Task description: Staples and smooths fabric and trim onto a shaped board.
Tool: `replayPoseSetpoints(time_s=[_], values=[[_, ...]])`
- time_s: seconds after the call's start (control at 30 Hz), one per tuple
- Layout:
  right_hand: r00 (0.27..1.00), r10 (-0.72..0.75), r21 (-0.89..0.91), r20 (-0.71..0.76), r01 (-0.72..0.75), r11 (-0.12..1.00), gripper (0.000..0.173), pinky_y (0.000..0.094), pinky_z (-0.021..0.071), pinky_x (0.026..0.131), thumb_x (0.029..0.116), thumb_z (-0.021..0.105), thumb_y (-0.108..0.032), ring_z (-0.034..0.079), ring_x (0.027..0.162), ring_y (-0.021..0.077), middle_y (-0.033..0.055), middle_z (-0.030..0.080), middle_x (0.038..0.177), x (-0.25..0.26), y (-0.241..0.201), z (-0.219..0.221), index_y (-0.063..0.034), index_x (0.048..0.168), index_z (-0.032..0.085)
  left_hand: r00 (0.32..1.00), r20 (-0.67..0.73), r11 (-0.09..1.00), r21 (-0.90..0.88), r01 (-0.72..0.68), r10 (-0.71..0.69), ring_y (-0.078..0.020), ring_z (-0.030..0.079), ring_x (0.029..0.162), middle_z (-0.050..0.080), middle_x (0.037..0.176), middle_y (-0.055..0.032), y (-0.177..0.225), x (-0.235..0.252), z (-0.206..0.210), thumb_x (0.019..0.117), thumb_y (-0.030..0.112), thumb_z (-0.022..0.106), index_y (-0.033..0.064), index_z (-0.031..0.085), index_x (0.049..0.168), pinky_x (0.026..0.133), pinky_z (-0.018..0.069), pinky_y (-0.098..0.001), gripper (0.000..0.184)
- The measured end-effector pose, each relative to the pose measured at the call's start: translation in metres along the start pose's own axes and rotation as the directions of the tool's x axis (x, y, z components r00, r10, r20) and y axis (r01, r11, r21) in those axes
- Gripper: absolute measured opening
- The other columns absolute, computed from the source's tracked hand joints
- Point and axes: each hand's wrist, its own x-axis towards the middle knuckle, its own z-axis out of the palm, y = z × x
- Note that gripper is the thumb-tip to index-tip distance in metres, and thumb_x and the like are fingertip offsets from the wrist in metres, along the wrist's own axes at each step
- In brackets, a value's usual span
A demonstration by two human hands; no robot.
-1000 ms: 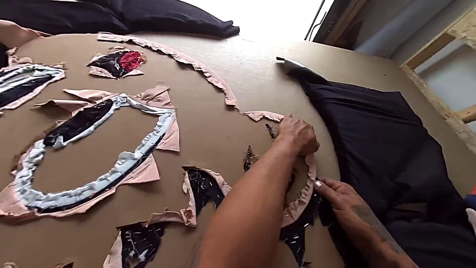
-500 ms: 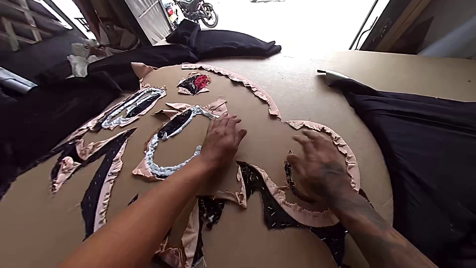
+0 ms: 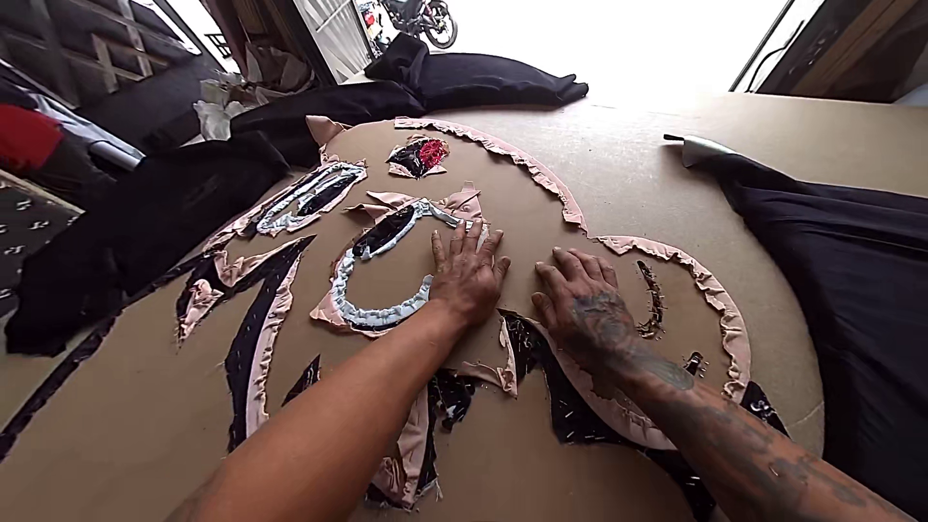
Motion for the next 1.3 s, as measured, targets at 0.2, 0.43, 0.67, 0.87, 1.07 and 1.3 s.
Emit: replayPoseSetpoints(time_s=[0.2,0.43,0.67,0.87,1.07,1.3], values=[[0.988,0.056,0.989,-0.143,0.145,-0.023,0.032,0.023,0.027,0.041,0.1049,0.037,-0.024,0.031,0.044,0.0062,-0.0061,0.039,0.058,0.083,-0.071,-0.069,-0.0163,0.079,0.054,0.989,-0.101,0.994,-0.009,0.112,-0.112,-0.0322,0.015,0.159,0.031,0.168,-0.0063,-0.002,-0.007,0.004,0.107,0.046,0.021,0.0286,0.034,0.161,0.12,0.0008,-0.0735,0.058],[0.993,0.08,0.993,0.087,-0.079,-0.091,0.046,0.0261,0.0263,0.037,0.1049,0.033,-0.029,0.03,0.037,0.0085,-0.0042,0.034,0.048,0.078,-0.063,0.03,-0.0176,0.062,0.042,0.983,-0.061,0.985,-0.013,0.173,-0.173,-0.0334,0.018,0.158,0.034,0.166,-0.007,-0.003,-0.008,0.004,0.1064,0.034,0.027,0.0276,0.032,0.162,0.12,0.0043,-0.0748,0.056],[0.975,-0.047,0.928,-0.215,0.19,-0.319,0.044,0.0256,0.0262,0.039,0.1062,0.028,-0.025,0.029,0.039,0.0098,-0.0045,0.032,0.049,0.113,-0.088,-0.084,-0.02,0.063,0.036,0.974,-0.064,0.976,-0.017,0.217,-0.218,-0.032,0.02,0.158,0.038,0.165,-0.0043,0.0,-0.007,0.003,0.1073,0.039,0.022,0.0285,0.036,0.161,0.121,0.0029,-0.0735,0.056],[0.995,0.078,0.997,0.065,-0.062,-0.038,0.045,0.0285,0.0278,0.038,0.1045,0.034,-0.026,0.031,0.038,0.0104,-0.0026,0.034,0.048,0.076,-0.063,0.041,-0.0156,0.062,0.042,0.965,-0.076,0.968,-0.064,0.245,-0.249,-0.0325,0.022,0.157,0.038,0.164,-0.004,-0.003,-0.011,0.008,0.1058,0.035,0.029,0.0244,0.037,0.16,0.121,0.0068,-0.0721,0.056],[0.996,-0.077,0.986,-0.055,0.042,-0.158,0.042,0.0261,0.0315,0.04,0.1033,0.031,-0.026,0.033,0.04,0.0074,-0.0068,0.036,0.048,0.098,-0.085,-0.053,-0.0208,0.063,0.039,0.963,-0.096,0.965,-0.103,0.241,-0.25,-0.0303,0.026,0.155,0.043,0.16,-0.0067,-0.001,-0.01,0.005,0.1022,0.03,0.034,0.0216,0.04,0.159,0.123,0.0025,-0.0689,0.057],[0.991,0.097,0.993,-0.088,0.08,0.082,0.045,0.0298,0.0338,0.04,0.1054,0.033,-0.026,0.036,0.04,0.0109,-0.0026,0.039,0.05,0.081,-0.062,0.038,-0.015,0.064,0.045,0.948,-0.172,0.956,-0.169,0.24,-0.269,-0.0371,0.026,0.155,0.041,0.161,-0.014,-0.014,-0.005,0.013,0.1027,0.026,0.038,0.0198,0.038,0.159,0.126,0.0071,-0.0633,0.057]])
